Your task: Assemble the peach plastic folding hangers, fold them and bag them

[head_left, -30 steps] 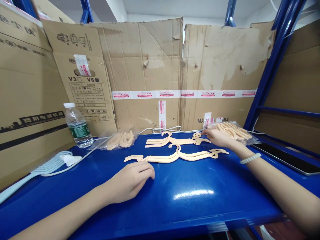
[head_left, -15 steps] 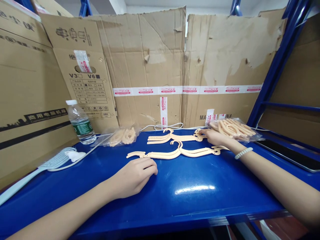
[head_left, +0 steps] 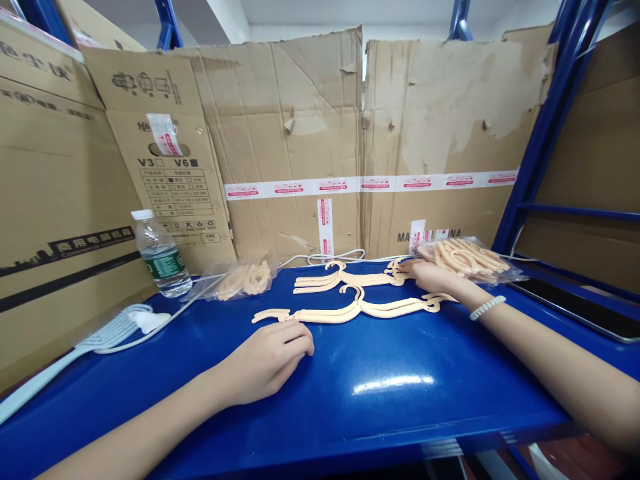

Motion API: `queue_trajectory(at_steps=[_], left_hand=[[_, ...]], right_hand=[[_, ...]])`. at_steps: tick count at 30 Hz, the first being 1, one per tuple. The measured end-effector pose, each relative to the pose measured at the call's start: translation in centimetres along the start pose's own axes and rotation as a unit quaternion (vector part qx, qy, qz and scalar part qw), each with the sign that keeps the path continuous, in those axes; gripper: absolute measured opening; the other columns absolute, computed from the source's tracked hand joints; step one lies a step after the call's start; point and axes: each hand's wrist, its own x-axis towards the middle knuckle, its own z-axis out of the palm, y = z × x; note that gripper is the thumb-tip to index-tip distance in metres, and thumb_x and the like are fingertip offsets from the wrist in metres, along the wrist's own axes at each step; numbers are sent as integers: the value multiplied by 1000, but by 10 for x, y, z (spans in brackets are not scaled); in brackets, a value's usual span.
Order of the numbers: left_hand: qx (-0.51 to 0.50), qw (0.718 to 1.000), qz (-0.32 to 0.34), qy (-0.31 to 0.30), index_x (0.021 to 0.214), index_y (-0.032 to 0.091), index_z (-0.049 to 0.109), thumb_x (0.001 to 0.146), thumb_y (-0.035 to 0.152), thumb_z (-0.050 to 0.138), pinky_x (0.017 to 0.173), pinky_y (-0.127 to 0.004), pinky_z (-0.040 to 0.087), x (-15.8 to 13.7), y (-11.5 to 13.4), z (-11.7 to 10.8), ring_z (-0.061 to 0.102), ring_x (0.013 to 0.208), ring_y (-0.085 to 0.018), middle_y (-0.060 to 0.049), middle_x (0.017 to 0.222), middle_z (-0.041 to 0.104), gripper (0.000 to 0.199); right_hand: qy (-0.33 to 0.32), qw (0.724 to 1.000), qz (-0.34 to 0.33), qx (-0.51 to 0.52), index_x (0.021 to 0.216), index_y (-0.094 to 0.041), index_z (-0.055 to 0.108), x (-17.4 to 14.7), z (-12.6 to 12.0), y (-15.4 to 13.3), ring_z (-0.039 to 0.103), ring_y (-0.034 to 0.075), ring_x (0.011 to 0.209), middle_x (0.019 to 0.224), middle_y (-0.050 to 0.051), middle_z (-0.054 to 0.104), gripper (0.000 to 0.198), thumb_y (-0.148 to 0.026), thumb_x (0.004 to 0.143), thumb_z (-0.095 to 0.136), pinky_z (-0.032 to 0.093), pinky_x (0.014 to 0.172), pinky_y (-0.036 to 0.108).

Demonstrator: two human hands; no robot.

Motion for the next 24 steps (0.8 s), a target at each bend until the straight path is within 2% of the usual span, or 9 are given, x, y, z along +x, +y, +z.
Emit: queue_trajectory(at_steps=[4,8,10,12,13,15,18,21,24], left_hand=[[-13,1000,-4,5,96,19,55,92,9,34,79,-30,43,-1,-1,1,55,89,-18,-6,97,61,23],[-68,997,-29,20,97,19,57,91,11,38,82,-31,44,1,3,2,56,90,-18,-6,96,62,21],[-121,991,-46,31,98,19,57,90,12,42,83,-30,45,3,6,3,57,90,-18,-6,96,62,18],[-170,983,-59,37,98,19,58,89,13,45,83,-30,46,6,10,3,58,90,-17,-6,97,63,17],[-188,979,-62,40,99,19,58,89,13,47,83,-30,46,7,11,3,58,90,-17,-6,97,64,16],[-212,974,-66,45,100,18,59,88,13,49,83,-29,46,8,13,3,59,90,-17,-6,97,64,17],[-224,970,-77,51,103,19,60,87,15,50,84,-30,47,7,14,3,59,91,-17,-5,99,65,18],[-241,965,-86,55,119,21,54,86,18,54,86,-32,48,6,12,4,59,94,-17,-6,111,63,32],[-271,956,-93,60,132,26,43,85,18,56,88,-34,49,5,10,5,57,103,-18,-8,122,56,50]], right_hand=[[34,999,18,-28,121,-5,61,-3,-11,-7,54,29,119,127,19,59,59,8,69,39,42,101,40],[107,994,22,-32,126,-4,58,-4,-33,-29,50,33,120,128,21,55,55,5,75,37,39,103,46],[173,984,19,37,125,-7,59,-5,-43,-49,53,31,115,124,20,56,47,-3,83,38,43,100,44],[215,960,6,177,119,-15,64,-8,-51,-76,59,29,107,118,15,59,38,-15,87,43,50,92,42],[210,944,1,255,115,-18,67,-10,-53,-90,60,28,105,117,14,60,33,-21,88,47,52,89,41],[144,903,-24,405,111,-20,67,-17,-54,-120,63,25,102,115,11,61,30,-30,86,56,53,89,40],[27,817,-84,570,112,-19,64,-31,-52,-159,66,24,99,117,11,62,35,-34,81,65,54,89,40],[-64,754,-144,637,119,-19,59,-43,-50,-183,62,24,110,121,12,63,39,-30,82,67,52,94,41],[-92,728,-182,655,130,-23,50,-51,-52,-192,55,23,121,133,11,56,48,-27,85,65,47,100,43]])
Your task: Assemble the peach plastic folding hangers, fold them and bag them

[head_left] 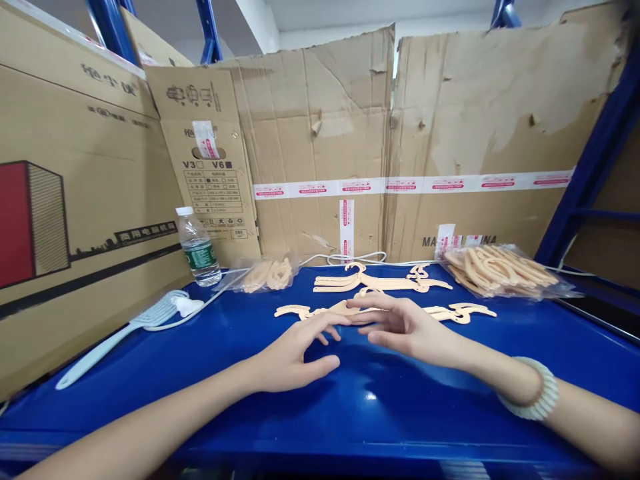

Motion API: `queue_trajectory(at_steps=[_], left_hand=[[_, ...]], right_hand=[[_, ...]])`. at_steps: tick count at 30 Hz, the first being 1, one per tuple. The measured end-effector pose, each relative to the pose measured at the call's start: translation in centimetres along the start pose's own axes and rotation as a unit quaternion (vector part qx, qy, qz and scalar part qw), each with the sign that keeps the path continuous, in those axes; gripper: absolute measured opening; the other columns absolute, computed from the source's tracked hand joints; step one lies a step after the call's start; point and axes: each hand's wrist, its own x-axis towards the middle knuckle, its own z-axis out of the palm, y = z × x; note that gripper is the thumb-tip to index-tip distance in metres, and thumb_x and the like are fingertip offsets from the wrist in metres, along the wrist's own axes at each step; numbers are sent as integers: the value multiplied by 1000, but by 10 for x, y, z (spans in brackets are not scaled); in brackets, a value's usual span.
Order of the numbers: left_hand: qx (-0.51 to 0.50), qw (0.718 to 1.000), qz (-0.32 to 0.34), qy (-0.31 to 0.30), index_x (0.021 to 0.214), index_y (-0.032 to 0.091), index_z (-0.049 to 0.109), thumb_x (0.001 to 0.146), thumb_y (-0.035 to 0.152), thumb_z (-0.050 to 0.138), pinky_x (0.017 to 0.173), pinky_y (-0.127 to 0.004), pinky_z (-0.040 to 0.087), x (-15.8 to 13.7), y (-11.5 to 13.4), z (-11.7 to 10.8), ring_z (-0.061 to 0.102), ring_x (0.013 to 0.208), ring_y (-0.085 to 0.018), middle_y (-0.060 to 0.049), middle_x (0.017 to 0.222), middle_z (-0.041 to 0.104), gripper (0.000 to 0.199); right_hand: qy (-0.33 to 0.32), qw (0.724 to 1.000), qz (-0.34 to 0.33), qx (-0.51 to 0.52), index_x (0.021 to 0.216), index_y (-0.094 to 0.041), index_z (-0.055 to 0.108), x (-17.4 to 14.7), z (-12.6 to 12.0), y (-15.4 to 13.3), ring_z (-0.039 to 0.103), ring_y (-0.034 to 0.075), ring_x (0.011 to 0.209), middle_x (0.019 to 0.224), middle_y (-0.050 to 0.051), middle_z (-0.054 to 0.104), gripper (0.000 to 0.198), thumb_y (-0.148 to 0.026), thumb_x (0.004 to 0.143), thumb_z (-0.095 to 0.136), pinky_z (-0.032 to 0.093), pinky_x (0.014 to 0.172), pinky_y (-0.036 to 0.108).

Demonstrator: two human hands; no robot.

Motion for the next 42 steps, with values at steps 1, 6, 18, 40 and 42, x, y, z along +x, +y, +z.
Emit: queue_trajectory(at_steps=[1,6,18,40,42], left_hand=[[-12,1000,-5,1,135,27,40,85,17,57,88,-35,50,0,0,0,56,107,-19,-8,127,53,54],[-84,996,-15,28,142,33,27,83,15,60,92,-38,51,-1,-2,1,50,119,-21,-10,144,34,70],[-184,965,-69,174,94,17,63,82,32,64,85,-34,53,5,-10,-1,61,92,-18,-7,100,59,19],[-273,917,-137,257,79,16,51,82,44,64,64,-27,46,9,-13,-5,55,64,-12,0,70,59,31],[-309,905,-133,261,81,16,49,82,45,64,61,-26,46,9,-15,-5,56,64,-12,0,72,60,32]], right_hand=[[-1,1000,-8,-4,132,-24,48,-1,1,-1,52,23,123,137,11,52,50,-27,85,64,45,102,43],[-14,998,-32,-55,137,-30,42,-5,1,-3,45,22,130,146,7,41,56,-25,86,64,40,106,44],[-72,992,4,-108,131,-31,48,-7,7,-8,47,21,126,140,5,46,51,-26,83,65,43,102,40],[124,757,93,-635,84,-16,64,1,-121,56,61,24,88,88,10,65,9,-14,82,55,47,79,32],[129,759,89,-632,79,-17,62,2,-119,56,60,24,87,86,10,64,8,-13,80,55,47,79,32]])
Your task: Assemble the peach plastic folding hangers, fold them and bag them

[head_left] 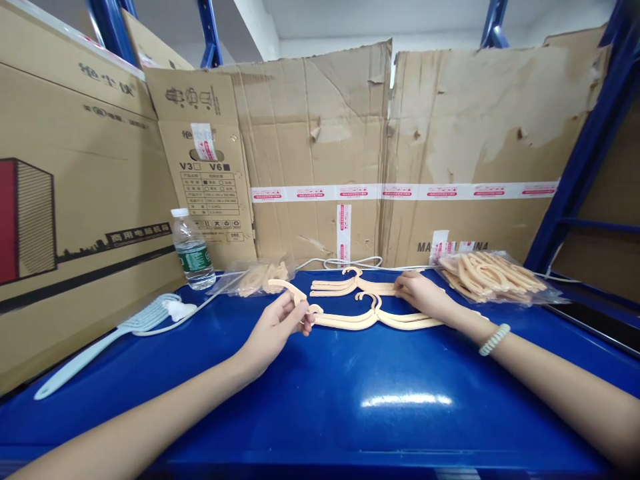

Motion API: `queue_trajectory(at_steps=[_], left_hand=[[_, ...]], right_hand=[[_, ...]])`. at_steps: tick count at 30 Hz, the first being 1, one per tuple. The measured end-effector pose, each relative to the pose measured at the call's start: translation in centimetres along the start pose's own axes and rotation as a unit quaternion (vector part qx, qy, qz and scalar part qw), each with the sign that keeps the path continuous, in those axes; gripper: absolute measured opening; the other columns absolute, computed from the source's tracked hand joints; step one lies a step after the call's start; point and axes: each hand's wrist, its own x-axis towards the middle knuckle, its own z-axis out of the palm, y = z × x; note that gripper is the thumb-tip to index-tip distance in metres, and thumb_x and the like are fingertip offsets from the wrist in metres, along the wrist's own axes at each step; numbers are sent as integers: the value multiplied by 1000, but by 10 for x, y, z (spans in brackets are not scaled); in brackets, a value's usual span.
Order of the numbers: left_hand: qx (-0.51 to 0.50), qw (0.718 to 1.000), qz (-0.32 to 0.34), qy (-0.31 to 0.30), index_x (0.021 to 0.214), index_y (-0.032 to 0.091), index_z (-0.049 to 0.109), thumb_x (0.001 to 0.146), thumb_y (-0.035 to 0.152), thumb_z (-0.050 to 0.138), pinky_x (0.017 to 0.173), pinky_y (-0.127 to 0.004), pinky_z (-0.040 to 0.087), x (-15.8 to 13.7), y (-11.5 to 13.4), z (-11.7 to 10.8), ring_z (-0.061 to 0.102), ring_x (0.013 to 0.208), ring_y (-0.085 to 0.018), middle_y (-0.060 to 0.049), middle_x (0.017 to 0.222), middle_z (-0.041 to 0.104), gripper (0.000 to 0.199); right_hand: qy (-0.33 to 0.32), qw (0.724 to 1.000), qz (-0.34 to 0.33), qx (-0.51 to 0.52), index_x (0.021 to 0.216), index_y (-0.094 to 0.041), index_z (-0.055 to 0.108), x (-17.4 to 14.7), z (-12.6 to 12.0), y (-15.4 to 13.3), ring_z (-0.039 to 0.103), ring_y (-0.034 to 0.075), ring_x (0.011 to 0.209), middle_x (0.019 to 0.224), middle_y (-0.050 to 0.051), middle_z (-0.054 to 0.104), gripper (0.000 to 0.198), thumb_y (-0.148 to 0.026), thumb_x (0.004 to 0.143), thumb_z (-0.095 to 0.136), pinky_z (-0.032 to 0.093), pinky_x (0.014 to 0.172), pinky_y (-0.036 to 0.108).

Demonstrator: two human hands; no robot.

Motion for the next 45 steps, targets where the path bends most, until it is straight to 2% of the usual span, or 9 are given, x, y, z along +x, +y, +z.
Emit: queue_trajectory(at_steps=[3,10,13,16,19,23,31,39,45], left_hand=[[-25,1000,-5,11,83,16,50,81,46,66,61,-26,45,3,-2,-2,56,63,-12,-1,74,63,34],[-51,997,-31,51,80,14,54,71,46,75,62,-25,45,6,0,-6,55,60,-10,-2,71,65,40],[-51,995,-46,72,77,14,53,64,42,81,61,-23,44,6,3,-5,54,60,-9,0,68,64,41],[-68,992,-60,91,77,14,53,58,37,85,60,-21,43,6,5,-5,52,59,-8,2,66,62,43],[-98,988,-65,100,79,13,59,57,34,86,63,-20,44,6,4,-7,51,60,-7,2,69,61,41],[-128,984,-58,108,80,13,62,59,30,86,64,-18,45,8,0,-12,52,62,-6,2,73,60,36],[-174,981,-67,58,82,16,59,71,27,79,67,-21,46,10,-4,-16,53,66,-10,1,67,57,25],[-230,970,-81,1,79,14,59,75,16,72,72,-30,50,7,2,-13,59,79,-15,-6,100,60,14],[-236,967,-98,-8,77,14,58,77,15,70,74,-32,52,7,1,-14,62,83,-19,-5,90,60,12]], right_hand=[[10,1000,3,10,75,-18,58,2,-1,-1,60,24,85,85,10,64,5,-15,78,57,46,77,32],[28,998,33,48,76,-21,48,-1,-20,-2,59,19,63,70,4,63,5,-20,81,51,42,59,28],[43,993,33,109,77,-22,48,-9,-34,-1,59,18,63,69,3,63,8,-27,82,51,42,58,28],[52,980,31,188,76,-22,49,-17,-45,0,60,19,65,70,3,64,20,-41,82,54,45,61,30],[33,964,30,263,80,-21,50,-21,-53,-2,61,20,69,74,4,64,31,-51,79,60,47,63,32],[-31,942,19,333,89,-19,58,-22,-60,-10,62,20,75,80,5,67,36,-53,78,64,48,68,32],[-79,925,13,372,84,-19,58,-23,-63,-11,60,19,77,83,5,64,37,-53,74,68,48,71,32],[-93,924,22,370,79,-19,56,-23,-70,-18,59,19,75,79,4,62,45,-61,69,68,47,69,32],[-96,922,14,374,81,-19,57,-25,-69,-18,59,20,78,83,5,63,44,-60,71,68,48,71,33]])
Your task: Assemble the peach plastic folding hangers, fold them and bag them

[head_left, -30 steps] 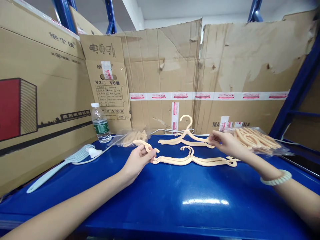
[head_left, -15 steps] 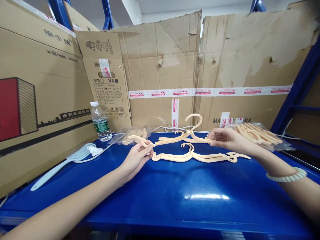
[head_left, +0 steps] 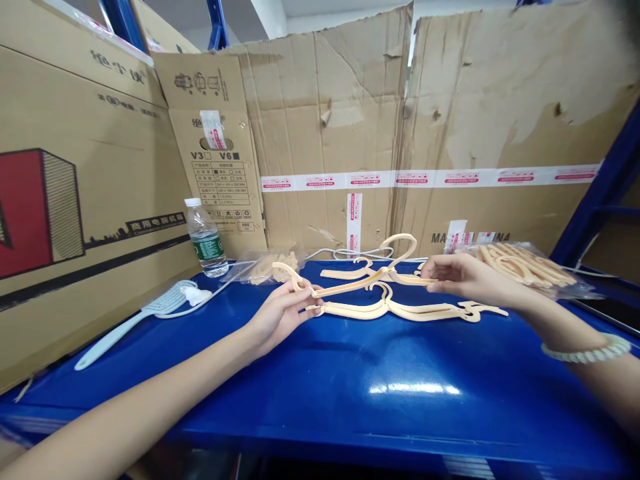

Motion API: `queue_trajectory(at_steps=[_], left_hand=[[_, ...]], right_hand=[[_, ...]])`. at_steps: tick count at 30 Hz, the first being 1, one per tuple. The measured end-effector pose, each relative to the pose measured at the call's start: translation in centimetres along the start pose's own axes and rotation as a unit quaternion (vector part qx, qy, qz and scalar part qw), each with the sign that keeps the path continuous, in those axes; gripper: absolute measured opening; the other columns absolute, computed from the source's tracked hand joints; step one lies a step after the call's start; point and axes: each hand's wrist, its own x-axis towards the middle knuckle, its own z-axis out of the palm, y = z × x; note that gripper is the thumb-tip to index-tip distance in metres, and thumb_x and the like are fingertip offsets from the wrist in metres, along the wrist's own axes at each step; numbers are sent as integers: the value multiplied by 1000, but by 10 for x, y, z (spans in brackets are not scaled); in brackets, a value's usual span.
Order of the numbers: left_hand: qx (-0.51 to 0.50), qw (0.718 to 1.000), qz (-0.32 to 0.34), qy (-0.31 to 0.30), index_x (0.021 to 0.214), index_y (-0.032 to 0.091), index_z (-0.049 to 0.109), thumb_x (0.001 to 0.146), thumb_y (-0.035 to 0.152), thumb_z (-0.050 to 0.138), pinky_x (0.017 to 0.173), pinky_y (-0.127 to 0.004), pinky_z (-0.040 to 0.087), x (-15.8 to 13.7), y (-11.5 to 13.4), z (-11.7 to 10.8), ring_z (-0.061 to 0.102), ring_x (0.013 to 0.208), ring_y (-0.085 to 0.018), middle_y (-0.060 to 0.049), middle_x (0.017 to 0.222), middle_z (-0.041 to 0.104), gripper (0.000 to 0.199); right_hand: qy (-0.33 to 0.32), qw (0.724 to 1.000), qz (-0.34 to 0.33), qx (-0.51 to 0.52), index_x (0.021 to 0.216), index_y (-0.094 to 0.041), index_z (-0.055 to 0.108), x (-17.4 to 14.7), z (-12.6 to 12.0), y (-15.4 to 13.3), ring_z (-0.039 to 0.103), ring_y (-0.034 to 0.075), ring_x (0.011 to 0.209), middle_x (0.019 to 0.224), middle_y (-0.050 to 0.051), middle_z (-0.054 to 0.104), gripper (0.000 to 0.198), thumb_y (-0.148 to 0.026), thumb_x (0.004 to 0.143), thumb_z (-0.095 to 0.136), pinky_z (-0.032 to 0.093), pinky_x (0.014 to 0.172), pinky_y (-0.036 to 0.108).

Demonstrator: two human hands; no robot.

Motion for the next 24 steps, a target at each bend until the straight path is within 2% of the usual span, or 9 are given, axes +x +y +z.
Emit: queue_trajectory(at_steps=[9,16,24], left_hand=[[-8,1000,-10,-10,79,13,57,77,11,68,71,-26,53,0,1,1,63,74,-15,-5,81,62,11],[9,1000,-18,1,76,12,58,71,9,71,67,-23,52,0,1,-1,63,68,-14,-6,74,65,14],[37,997,4,70,67,10,58,65,4,72,65,-26,53,-1,1,-2,62,61,-14,-6,68,65,16]], right_hand=[[-3,1000,2,3,80,-19,58,0,1,0,60,20,77,81,5,64,46,-63,69,68,47,69,33],[-12,1000,0,0,79,-19,56,0,3,-2,58,20,75,79,5,62,45,-63,71,67,47,69,33],[-38,999,10,11,77,-20,56,2,11,-6,58,20,75,79,4,61,46,-62,66,71,49,71,33]])
